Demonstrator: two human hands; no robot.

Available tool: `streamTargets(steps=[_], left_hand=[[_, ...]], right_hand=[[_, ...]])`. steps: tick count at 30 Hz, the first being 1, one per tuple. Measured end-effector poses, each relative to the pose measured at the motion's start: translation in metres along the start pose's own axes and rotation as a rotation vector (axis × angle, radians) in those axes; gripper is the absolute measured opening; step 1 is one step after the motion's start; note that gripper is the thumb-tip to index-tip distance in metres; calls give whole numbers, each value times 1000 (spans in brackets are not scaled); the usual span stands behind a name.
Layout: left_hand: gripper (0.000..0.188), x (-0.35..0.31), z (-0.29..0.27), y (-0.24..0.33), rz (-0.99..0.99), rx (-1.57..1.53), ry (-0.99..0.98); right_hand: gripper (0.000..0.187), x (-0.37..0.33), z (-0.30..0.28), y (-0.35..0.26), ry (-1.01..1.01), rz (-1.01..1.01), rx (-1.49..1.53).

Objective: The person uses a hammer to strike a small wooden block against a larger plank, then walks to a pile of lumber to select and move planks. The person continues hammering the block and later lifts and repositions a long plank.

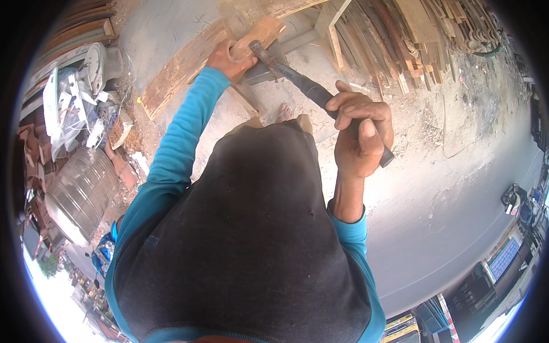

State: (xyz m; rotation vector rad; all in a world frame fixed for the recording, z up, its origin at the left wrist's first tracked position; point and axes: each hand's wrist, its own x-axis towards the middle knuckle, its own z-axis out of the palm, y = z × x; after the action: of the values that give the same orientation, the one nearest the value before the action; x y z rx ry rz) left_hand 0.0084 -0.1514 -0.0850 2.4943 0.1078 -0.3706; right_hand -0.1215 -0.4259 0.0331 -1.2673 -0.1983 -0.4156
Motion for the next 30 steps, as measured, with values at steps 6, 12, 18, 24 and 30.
streamTargets(steps=[6, 12, 18, 24, 30], left_hand=[[94, -5, 8, -7, 141, 21, 15], [94, -23, 23, -26, 289, 37, 50], [90, -16, 19, -32, 331, 100, 2], [90, -11, 6, -32, 401, 173, -11], [93, -4, 6, -18, 393, 159, -57]], right_hand=[[29, -94, 0, 1, 111, 71, 27], [23, -166, -10, 40, 309, -15, 173], [28, -189, 1, 53, 280, -145, 110], [42, -181, 43, 38, 374, -264, -78], [42, -104, 64, 12, 599, -269, 50]])
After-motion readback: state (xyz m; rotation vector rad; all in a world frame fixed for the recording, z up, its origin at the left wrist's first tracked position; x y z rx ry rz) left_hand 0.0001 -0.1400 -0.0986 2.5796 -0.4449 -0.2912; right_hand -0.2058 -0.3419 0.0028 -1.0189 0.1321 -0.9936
